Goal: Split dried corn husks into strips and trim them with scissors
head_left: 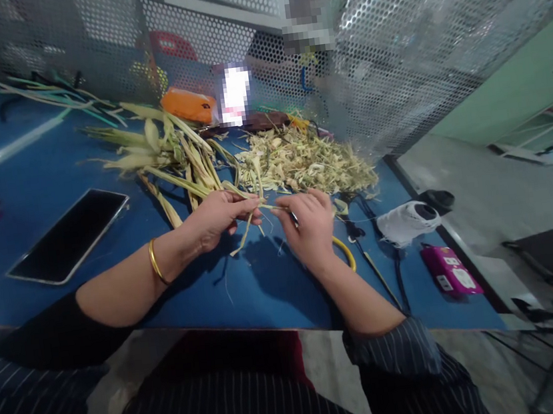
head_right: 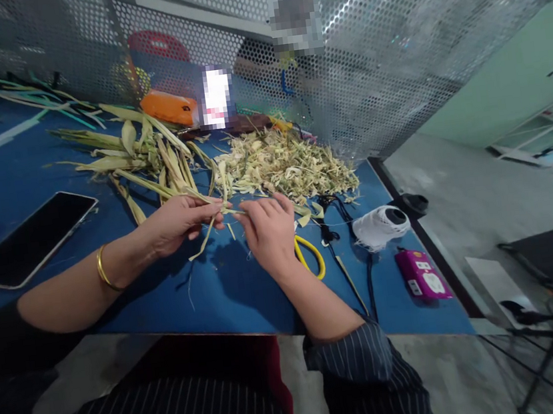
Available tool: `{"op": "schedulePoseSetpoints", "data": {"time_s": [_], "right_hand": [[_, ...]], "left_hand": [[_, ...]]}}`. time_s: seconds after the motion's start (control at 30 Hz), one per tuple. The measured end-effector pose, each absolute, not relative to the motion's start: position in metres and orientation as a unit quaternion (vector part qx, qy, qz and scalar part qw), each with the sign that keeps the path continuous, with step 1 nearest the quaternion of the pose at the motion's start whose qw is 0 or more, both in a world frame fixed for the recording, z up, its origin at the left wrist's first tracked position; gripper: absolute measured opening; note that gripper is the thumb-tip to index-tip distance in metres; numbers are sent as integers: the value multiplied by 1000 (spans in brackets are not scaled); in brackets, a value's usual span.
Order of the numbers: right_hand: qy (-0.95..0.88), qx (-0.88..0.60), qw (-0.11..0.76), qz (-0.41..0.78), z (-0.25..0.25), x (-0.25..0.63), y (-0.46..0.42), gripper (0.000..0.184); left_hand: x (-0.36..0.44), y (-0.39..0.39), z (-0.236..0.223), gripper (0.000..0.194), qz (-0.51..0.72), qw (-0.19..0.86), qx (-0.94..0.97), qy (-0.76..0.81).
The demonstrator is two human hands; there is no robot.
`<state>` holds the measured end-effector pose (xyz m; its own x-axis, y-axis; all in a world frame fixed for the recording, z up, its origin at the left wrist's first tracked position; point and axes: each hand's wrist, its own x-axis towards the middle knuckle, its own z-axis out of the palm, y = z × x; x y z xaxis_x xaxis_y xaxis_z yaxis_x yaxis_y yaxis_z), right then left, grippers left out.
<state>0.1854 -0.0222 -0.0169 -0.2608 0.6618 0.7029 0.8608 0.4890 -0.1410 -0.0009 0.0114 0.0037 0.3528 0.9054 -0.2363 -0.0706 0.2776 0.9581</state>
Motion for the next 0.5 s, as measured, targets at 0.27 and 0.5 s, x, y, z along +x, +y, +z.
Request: {"op": "schedulePoseSetpoints", "data": {"time_s": [0.27, 0.5], "right_hand": [[-840, -435, 326, -6, -24, 176, -23, 20], [-582, -497, 516, 385, -17, 177, -19, 20]], "left_hand": [[5, 11, -11, 34, 367, 688, 437, 448], [7, 3, -8, 19, 337, 633, 539, 442]]}}
